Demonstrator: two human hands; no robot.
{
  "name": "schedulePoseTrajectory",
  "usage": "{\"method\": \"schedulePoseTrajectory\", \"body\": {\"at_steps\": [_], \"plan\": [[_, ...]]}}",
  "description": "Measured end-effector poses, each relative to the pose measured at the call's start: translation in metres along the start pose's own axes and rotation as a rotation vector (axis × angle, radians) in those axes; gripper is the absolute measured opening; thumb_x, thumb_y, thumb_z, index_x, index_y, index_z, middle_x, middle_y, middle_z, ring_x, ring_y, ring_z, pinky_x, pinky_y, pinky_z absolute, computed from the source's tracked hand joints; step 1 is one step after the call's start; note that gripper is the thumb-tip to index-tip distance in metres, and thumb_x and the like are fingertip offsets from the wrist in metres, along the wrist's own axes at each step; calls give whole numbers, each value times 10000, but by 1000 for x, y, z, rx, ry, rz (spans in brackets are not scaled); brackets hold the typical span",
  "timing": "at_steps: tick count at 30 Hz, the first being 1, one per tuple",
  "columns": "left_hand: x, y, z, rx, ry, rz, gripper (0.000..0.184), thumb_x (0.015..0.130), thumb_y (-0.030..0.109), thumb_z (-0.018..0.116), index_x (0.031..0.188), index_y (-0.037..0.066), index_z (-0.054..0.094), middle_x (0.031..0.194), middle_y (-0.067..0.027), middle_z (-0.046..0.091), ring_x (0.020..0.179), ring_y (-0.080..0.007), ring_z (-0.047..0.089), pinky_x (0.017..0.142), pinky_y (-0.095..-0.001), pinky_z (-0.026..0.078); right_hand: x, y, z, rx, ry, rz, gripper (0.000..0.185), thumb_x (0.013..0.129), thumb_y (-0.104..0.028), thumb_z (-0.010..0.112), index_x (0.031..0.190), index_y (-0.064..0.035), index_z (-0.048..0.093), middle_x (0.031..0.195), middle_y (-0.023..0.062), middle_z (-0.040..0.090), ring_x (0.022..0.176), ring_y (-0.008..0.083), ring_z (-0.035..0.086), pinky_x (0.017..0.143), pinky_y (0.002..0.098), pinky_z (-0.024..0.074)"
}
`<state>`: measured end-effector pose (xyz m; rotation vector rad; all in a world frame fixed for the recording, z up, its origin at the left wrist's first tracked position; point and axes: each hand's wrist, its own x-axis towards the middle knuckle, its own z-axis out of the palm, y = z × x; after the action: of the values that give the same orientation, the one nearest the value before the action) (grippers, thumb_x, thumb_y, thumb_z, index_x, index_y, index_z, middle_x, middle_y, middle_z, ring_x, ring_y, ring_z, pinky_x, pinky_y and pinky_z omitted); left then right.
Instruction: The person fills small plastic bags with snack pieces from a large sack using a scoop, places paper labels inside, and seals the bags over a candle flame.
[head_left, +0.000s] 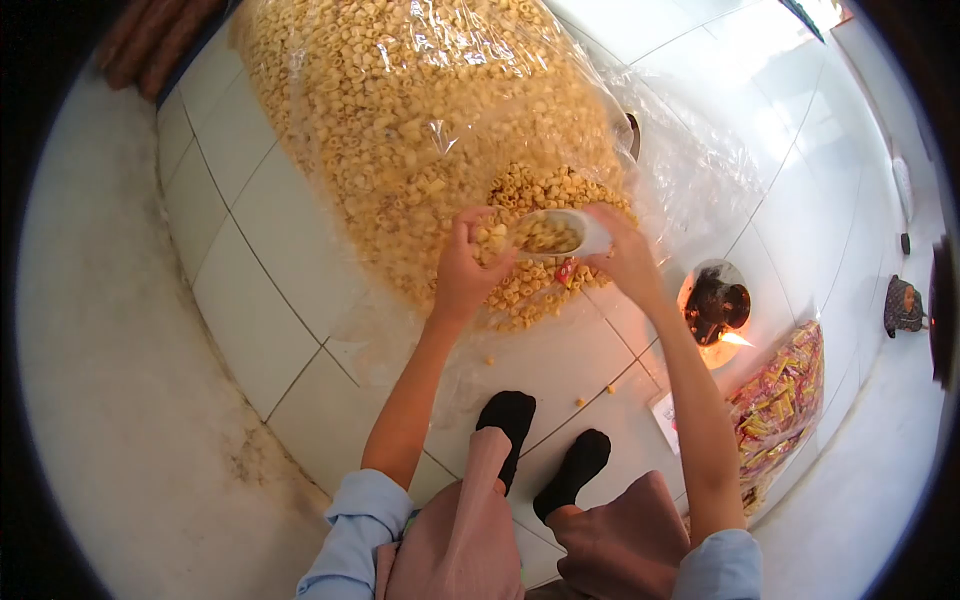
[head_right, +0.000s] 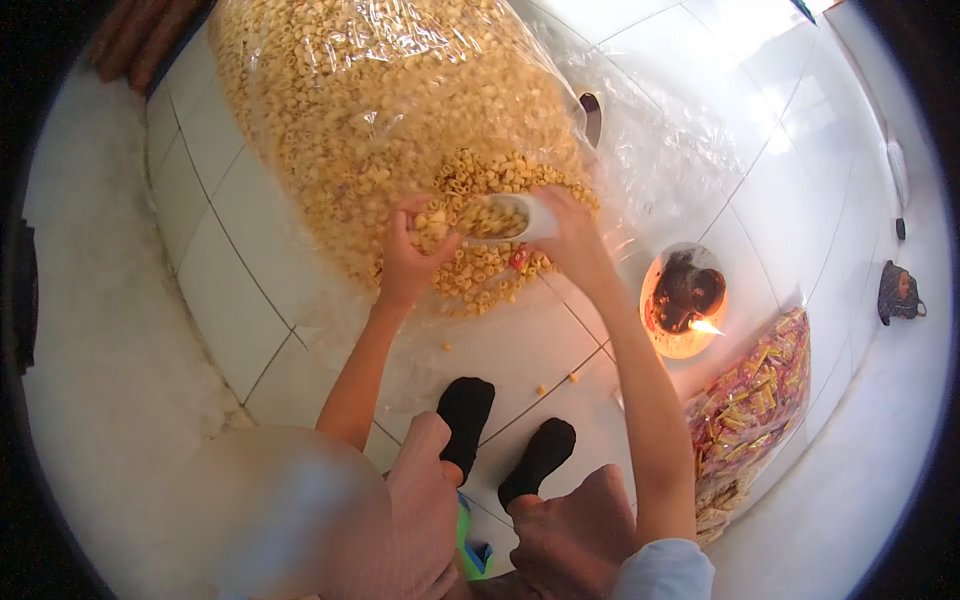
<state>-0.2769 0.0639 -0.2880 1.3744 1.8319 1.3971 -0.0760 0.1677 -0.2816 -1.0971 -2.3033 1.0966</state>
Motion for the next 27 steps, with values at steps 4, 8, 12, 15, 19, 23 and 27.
{"method": "schedulePoseTrajectory", "body": {"at_steps": [4, 8, 12, 15, 19, 23, 27], "plan": [[3, 6, 9, -4, -209, -173, 520, 708, 168, 697, 1132, 95, 405, 852, -53, 492, 709, -151, 486, 624, -245, 416, 0, -22, -49, -174, 127, -40, 651, 571, -4, 714, 1175, -63, 477, 1202, 102, 482, 1108, 264, 463, 929, 331, 379], [4, 0, 20, 28, -246, -42, 547, 708, 186, 704, 1145, 93, 389, 861, -79, 531, 707, -157, 527, 620, -264, 445, -1, -70, -75, -138, 116, 12, 590, 609, 10, 681, 1161, -54, 481, 1227, 104, 450, 1119, 264, 444, 932, 334, 388], [6, 3, 23, 93, -277, -36, 554, 712, 181, 704, 1151, 92, 377, 865, -94, 554, 758, -169, 570, 646, -271, 470, -3, -94, -77, -319, 60, -110, 546, 636, 36, 640, 1149, -54, 476, 1205, 78, 445, 1123, 258, 431, 937, 333, 401], [5, -1, 27, 47, -281, -68, 574, 712, 169, 705, 1161, 89, 357, 865, -100, 560, 814, -181, 585, 669, -273, 475, -4, -99, -74, -442, 62, -167, 534, 638, 41, 629, 1140, -53, 471, 1182, 65, 447, 1128, 250, 423, 937, 338, 406], [3, 0, 29, -12, -253, -37, 584, 685, 169, 705, 1155, 80, 369, 881, -118, 555, 822, -222, 574, 711, -307, 463, -5, -97, -74, -428, 95, -168, 536, 633, 51, 627, 1135, -50, 471, 1173, 54, 452, 1126, 241, 426, 936, 340, 410], [6, -4, 26, -117, -365, 20, 558, 749, 123, 640, 1193, 37, 314, 1060, -143, 470, 984, -194, 496, 821, -289, 430, -6, -94, -76, -361, 69, -107, 615, 622, 52, 651, 1191, -74, 454, 1222, 52, 439, 1145, 255, 409, 966, 347, 373], [3, -17, 26, -23, -415, 51, 511, 796, 118, 555, 1219, 12, 288, 1093, -140, 441, 1038, -192, 435, 901, -312, 371, -7, -99, -73, -456, 114, -173, 576, 627, 63, 630, 1163, -68, 466, 1196, 52, 448, 1129, 252, 425, 942, 349, 401]]}}
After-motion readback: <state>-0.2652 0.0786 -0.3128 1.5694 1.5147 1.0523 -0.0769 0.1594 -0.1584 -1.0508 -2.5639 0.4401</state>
